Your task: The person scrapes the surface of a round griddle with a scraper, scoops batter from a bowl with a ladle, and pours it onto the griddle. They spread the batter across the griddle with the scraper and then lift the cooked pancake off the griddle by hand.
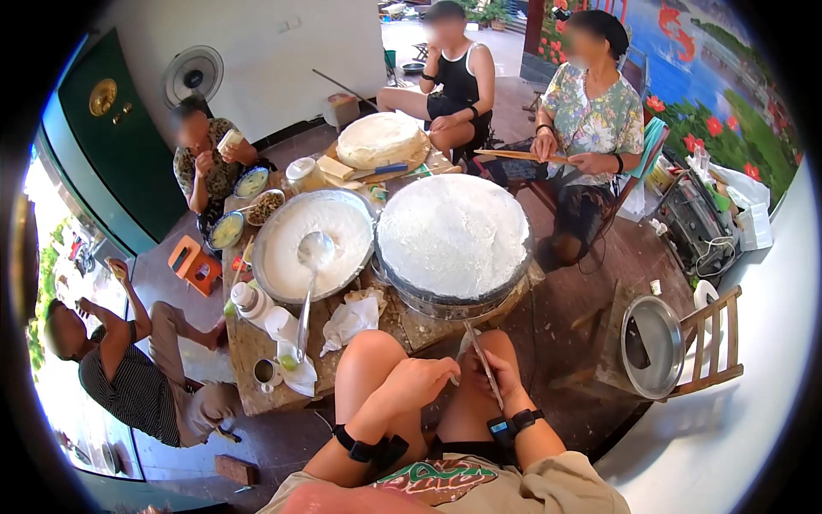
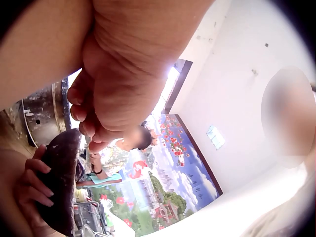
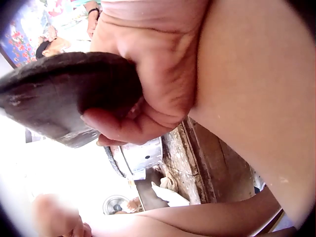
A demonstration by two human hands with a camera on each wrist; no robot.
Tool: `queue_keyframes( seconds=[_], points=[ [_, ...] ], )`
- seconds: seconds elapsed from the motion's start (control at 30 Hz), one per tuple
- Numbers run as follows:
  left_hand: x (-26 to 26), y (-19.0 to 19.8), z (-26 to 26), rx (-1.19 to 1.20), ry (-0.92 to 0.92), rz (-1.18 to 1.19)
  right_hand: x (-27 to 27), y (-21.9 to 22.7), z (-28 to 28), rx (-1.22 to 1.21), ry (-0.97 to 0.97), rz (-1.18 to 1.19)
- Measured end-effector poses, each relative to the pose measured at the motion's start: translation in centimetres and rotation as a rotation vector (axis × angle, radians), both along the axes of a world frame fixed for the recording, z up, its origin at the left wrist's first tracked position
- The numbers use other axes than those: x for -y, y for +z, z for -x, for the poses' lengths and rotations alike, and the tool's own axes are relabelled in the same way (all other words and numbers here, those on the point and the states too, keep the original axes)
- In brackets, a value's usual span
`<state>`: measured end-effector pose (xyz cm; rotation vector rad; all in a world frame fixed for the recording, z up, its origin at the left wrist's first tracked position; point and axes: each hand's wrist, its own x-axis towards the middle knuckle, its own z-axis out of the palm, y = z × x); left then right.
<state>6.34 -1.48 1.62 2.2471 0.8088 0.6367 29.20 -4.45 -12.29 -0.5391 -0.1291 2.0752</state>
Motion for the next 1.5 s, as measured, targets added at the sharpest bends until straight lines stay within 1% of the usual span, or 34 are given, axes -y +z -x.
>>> queue_keyframes(
  seconds=[0.1,0.3,0.37,0.4,0.5,0.67,0.83,0.97,1.13,1.23,1.5],
  points=[
    [0.0,0.1,0.1,0.003,0.001,-0.004,-0.2,-0.9,-0.2,0.039,-0.008,0.009],
    [0.0,0.4,0.2,-0.015,-0.003,0.016,0.1,-0.7,-0.4,0.044,0.0,0.012],
    [-0.1,0.5,0.2,-0.005,-0.002,0.029,-0.1,-1.2,-0.6,0.024,-0.002,0.017],
    [-0.1,0.5,0.1,-0.016,-0.002,0.032,0.0,-2.2,-0.9,0.001,-0.003,0.023],
    [-0.1,0.2,0.0,-0.034,0.004,0.031,-0.2,-2.7,-1.1,-0.045,-0.002,0.025],
    [-0.1,0.3,0.1,-0.016,0.011,0.021,-0.4,-1.2,-0.4,0.028,-0.004,-0.023],
    [0.0,0.2,0.1,-0.022,0.002,-0.009,-0.1,-1.2,-0.5,-0.024,0.015,0.007],
    [0.0,0.3,0.3,-0.022,0.007,-0.015,0.1,-0.5,-0.2,-0.013,-0.006,0.023],
    [-0.4,-0.6,0.5,-0.009,0.003,-0.009,0.1,-0.5,-0.3,0.044,-0.013,0.046],
    [-0.5,-0.2,0.7,-0.023,0.014,-0.002,0.0,-0.3,-0.3,0.067,-0.007,0.032],
    [-0.8,-0.4,0.8,0.0,0.018,0.003,-0.2,-0.9,-0.5,0.018,0.006,0.043]
  ],
)
